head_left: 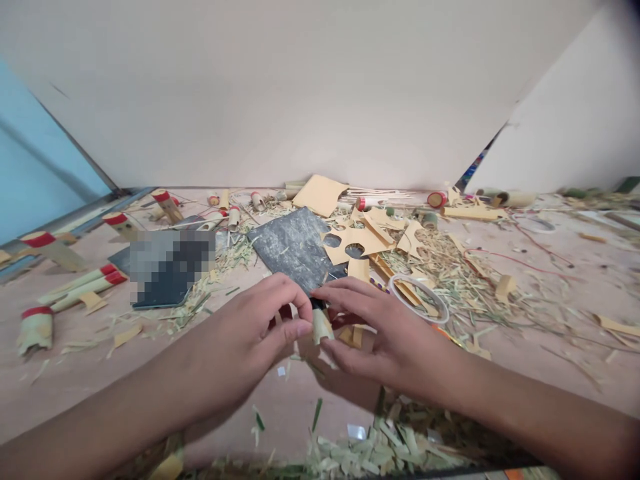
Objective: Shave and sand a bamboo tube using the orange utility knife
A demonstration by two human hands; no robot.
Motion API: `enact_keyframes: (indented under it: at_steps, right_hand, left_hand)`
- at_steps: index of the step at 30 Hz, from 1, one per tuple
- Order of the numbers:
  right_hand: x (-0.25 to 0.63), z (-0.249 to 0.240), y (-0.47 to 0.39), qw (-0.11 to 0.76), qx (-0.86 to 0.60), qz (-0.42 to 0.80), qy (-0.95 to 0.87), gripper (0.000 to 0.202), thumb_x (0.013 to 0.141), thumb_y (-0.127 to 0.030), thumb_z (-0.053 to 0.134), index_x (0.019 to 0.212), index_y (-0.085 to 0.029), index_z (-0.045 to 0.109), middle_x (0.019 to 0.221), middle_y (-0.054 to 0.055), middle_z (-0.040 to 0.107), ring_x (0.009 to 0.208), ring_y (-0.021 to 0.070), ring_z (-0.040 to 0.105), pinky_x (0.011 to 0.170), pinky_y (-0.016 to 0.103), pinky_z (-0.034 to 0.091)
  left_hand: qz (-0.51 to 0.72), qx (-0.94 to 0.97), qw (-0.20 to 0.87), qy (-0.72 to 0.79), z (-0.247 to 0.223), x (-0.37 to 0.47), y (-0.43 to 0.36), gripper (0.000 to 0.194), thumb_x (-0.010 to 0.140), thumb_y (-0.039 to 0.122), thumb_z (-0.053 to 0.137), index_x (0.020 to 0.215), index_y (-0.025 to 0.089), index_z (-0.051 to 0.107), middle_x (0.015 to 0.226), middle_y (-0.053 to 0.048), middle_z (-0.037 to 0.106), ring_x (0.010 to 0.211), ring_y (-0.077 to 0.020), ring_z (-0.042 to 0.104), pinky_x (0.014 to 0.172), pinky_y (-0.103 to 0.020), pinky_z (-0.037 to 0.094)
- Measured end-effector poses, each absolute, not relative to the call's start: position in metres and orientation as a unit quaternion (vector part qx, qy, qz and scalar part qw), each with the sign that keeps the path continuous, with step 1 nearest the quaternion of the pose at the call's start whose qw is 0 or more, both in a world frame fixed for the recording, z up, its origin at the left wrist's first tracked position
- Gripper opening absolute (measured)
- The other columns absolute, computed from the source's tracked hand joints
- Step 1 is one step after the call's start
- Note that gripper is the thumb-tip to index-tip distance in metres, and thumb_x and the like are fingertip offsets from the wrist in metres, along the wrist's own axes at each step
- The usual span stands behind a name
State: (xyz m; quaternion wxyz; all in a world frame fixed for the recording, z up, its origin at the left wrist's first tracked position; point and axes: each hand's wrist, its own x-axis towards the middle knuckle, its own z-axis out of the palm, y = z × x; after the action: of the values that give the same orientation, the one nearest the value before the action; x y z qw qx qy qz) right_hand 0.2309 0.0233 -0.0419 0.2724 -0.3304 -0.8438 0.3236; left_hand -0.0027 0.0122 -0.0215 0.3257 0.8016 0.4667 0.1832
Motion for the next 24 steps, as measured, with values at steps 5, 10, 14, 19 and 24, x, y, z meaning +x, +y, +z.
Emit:
enact_keyframes:
  at_steps: [5,10,14,19,24]
  right_hand:
    - [0.2312,-0.0421,0.0222,0.275,-0.319,0.347,-0.838,0.052,0.089,-0.013,0.066,0.138,-0.028,0.061,0.135,0.008,0.057,0.117,0.0197,0.063,0.100,0.035,0.057]
    - [0.2313,-0.0432,0.0214,0.280,-0.310,0.340,-0.843,0.053,0.091,-0.016,0.067,0.141,-0.030,0.059,0.136,0.008,0.057,0.121,0.0207,0.060,0.103,0.036,0.056]
    - [0.2325,-0.0431,0.0215,0.274,-0.309,0.345,-0.843,0.049,0.094,-0.026,0.071,0.141,-0.030,0.059,0.137,0.008,0.056,0.123,0.0211,0.060,0.104,0.036,0.055]
    - [0.2337,-0.0435,0.0231,0.269,-0.317,0.341,-0.843,0.042,0.095,-0.029,0.071,0.136,-0.027,0.062,0.136,0.009,0.058,0.122,0.0211,0.061,0.102,0.035,0.057]
    - [0.2334,-0.0451,0.0230,0.267,-0.324,0.354,-0.836,0.045,0.094,-0.027,0.071,0.138,-0.029,0.061,0.138,0.008,0.057,0.122,0.0215,0.062,0.100,0.035,0.059]
  left_hand:
    - [0.198,0.800,0.324,0.464,-0.0213,-0.0040,0.0104,0.010,0.102,0.030,0.052,0.099,0.026,0.061,0.103,0.000,0.061,0.094,-0.0194,0.056,0.082,-0.034,0.043]
    - [0.198,0.803,0.316,0.464,-0.0210,-0.0031,0.0092,0.012,0.103,0.031,0.052,0.097,0.026,0.061,0.102,0.000,0.061,0.094,-0.0196,0.057,0.081,-0.034,0.044]
    - [0.199,0.802,0.315,0.467,-0.0207,-0.0030,0.0090,0.013,0.103,0.032,0.051,0.099,0.026,0.062,0.104,0.000,0.061,0.094,-0.0198,0.057,0.081,-0.034,0.044]
    - [0.196,0.804,0.314,0.466,-0.0198,-0.0028,0.0091,0.015,0.104,0.031,0.050,0.096,0.026,0.062,0.102,0.000,0.061,0.093,-0.0196,0.057,0.080,-0.033,0.044]
    - [0.196,0.807,0.314,0.461,-0.0195,-0.0022,0.0094,0.016,0.104,0.028,0.049,0.095,0.025,0.062,0.101,-0.001,0.061,0.093,-0.0198,0.058,0.079,-0.033,0.045]
